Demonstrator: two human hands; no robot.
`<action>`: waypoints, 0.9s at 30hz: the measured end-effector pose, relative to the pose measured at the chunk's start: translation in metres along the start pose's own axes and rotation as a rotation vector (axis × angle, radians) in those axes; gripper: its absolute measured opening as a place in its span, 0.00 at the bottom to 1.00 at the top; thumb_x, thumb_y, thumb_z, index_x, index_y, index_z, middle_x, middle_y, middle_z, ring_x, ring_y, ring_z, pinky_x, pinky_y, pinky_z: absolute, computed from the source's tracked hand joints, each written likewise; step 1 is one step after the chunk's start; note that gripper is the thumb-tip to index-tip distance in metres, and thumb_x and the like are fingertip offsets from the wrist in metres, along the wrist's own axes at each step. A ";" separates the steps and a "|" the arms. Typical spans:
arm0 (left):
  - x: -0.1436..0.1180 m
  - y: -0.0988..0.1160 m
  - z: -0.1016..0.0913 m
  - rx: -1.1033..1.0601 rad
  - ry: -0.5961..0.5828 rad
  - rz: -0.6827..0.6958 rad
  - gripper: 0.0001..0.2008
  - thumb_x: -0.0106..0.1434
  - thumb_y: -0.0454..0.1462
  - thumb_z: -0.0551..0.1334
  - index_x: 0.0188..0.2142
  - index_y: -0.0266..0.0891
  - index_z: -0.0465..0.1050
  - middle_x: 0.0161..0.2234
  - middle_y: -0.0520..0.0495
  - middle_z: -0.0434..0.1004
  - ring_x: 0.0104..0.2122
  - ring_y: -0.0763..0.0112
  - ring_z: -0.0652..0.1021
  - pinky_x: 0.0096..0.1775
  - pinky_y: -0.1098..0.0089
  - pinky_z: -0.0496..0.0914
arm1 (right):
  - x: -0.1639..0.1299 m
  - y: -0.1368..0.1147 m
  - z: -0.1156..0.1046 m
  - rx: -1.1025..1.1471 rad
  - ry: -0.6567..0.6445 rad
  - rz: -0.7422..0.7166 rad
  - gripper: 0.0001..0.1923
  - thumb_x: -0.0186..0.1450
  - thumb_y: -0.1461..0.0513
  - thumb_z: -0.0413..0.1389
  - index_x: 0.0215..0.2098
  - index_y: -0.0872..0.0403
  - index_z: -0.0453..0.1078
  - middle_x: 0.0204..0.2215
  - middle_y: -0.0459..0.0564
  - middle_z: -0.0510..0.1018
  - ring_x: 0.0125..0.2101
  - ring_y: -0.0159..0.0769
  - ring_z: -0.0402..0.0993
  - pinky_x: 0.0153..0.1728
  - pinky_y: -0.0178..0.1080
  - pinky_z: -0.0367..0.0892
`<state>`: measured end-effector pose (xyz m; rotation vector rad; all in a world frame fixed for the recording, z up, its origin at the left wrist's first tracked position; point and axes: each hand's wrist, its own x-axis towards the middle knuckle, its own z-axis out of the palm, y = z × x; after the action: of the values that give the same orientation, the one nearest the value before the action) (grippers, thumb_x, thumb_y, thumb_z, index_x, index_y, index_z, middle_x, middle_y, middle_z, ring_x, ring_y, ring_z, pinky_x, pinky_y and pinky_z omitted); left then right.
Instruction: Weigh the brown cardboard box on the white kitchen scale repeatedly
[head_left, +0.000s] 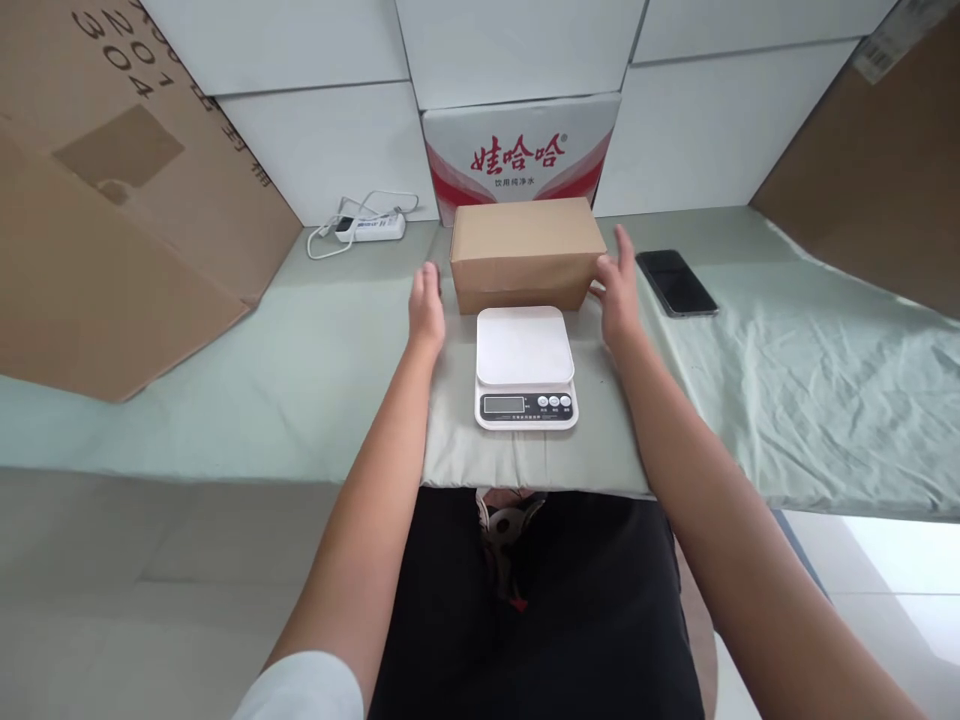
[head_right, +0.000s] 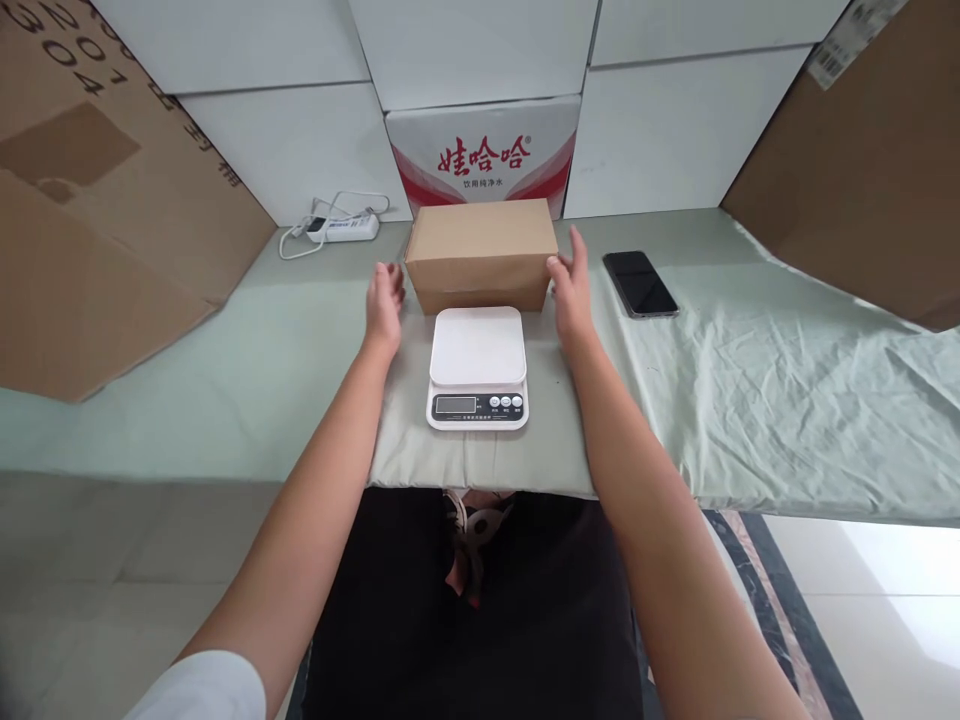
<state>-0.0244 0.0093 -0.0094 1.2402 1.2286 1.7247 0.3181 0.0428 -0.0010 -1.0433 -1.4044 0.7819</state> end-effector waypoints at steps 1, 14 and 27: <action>0.003 0.003 -0.007 0.006 0.035 -0.044 0.45 0.73 0.73 0.53 0.70 0.44 0.76 0.78 0.35 0.73 0.82 0.50 0.68 0.81 0.50 0.60 | 0.002 0.005 -0.007 -0.011 0.034 0.022 0.53 0.68 0.25 0.53 0.83 0.31 0.49 0.75 0.52 0.73 0.74 0.57 0.71 0.69 0.67 0.75; 0.000 0.027 -0.020 -0.011 0.112 -0.167 0.43 0.81 0.66 0.43 0.82 0.46 0.59 0.84 0.37 0.61 0.84 0.56 0.64 0.82 0.53 0.57 | -0.007 -0.006 -0.012 0.010 0.145 0.138 0.55 0.64 0.24 0.55 0.83 0.30 0.52 0.72 0.53 0.74 0.70 0.61 0.74 0.70 0.70 0.73; -0.025 0.029 0.014 0.052 -0.167 -0.094 0.49 0.72 0.75 0.52 0.69 0.42 0.79 0.73 0.34 0.81 0.79 0.44 0.72 0.79 0.48 0.66 | -0.022 -0.028 0.006 -0.012 -0.112 0.067 0.53 0.67 0.26 0.55 0.82 0.35 0.55 0.79 0.52 0.72 0.77 0.60 0.69 0.74 0.66 0.72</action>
<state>-0.0030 -0.0186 0.0115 1.3077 1.2193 1.4989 0.3066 0.0127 0.0157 -1.0748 -1.4769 0.8937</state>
